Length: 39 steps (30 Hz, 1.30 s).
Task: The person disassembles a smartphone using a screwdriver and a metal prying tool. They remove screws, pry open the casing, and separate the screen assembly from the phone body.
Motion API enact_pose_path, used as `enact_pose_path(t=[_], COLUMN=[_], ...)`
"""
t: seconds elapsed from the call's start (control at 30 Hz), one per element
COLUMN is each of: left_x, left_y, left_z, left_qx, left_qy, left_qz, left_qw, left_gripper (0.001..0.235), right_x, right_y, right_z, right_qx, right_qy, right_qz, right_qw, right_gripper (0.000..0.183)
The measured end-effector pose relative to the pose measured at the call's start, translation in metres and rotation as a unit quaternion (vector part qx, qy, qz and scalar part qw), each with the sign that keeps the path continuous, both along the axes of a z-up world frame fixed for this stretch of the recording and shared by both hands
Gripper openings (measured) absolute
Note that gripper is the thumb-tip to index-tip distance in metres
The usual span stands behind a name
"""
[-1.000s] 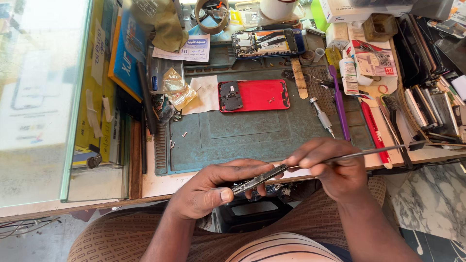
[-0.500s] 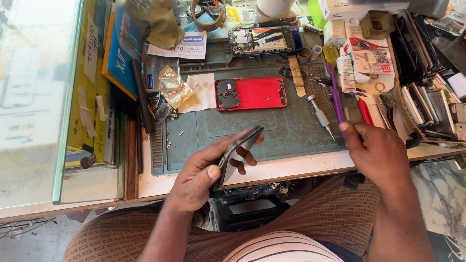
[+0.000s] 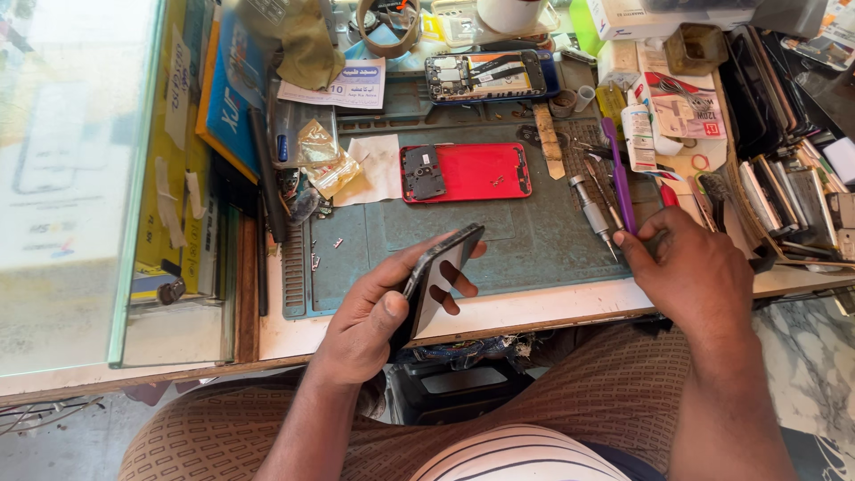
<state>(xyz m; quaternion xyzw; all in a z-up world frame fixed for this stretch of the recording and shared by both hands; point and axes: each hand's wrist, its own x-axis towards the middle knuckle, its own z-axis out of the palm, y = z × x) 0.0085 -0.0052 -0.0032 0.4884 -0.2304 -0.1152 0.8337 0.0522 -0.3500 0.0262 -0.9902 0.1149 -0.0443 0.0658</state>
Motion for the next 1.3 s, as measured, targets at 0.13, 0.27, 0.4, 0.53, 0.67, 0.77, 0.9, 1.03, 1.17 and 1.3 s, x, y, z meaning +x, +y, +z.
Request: enact_pose_path(t=[0.13, 0.27, 0.4, 0.53, 0.67, 0.77, 0.9, 1.03, 1.17, 1.3], left_x=[-0.002, -0.002, -0.002, -0.007, -0.008, -0.010, -0.012, -0.010, -0.010, -0.011], left_y=[0.001, -0.004, -0.008, -0.009, -0.008, -0.008, -0.008, -0.010, -0.010, -0.010], left_z=[0.001, -0.001, -0.002, -0.002, 0.001, 0.003, 0.007, 0.010, 0.011, 0.011], left_qx=[0.003, -0.004, 0.043, 0.052, 0.055, 0.062, 0.088, 0.114, 0.136, 0.151], left_qy=[-0.005, -0.006, -0.034, -0.037, -0.050, -0.042, -0.026, -0.061, -0.087, -0.084], left_qz=[-0.003, 0.000, 0.022, 0.039, 0.051, 0.047, 0.041, 0.051, 0.060, 0.058], left_qw=[1.000, 1.000, 0.998, 0.997, 0.996, 0.996, 0.995, 0.990, 0.985, 0.983], left_gripper=[0.087, 0.084, 0.083, 0.073, 0.063, 0.063, 0.067, 0.067, 0.065, 0.066], right_x=[-0.003, -0.013, -0.029, -0.037, -0.042, -0.043, -0.045, -0.041, -0.043, -0.044], right_y=[0.015, 0.046, 0.090, 0.118, 0.131, 0.131, 0.128, 0.125, 0.123, 0.123], right_z=[0.012, 0.026, 0.038, 0.050, 0.053, 0.050, 0.048, 0.051, 0.056, 0.058], right_qx=[0.074, 0.250, 0.316, 0.334, 0.341, 0.340, 0.359, 0.353, 0.343, 0.349], right_qy=[-0.047, -0.147, -0.269, -0.276, -0.264, -0.263, -0.247, -0.232, -0.217, -0.212], right_qz=[0.048, 0.205, 0.394, 0.449, 0.446, 0.440, 0.428, 0.435, 0.434, 0.434], right_qw=[0.995, 0.935, 0.820, 0.781, 0.784, 0.789, 0.792, 0.795, 0.804, 0.803], right_gripper=[0.033, 0.025, 0.025, 0.029, 0.028, 0.026, 0.016, 0.009, 0.008, 0.008])
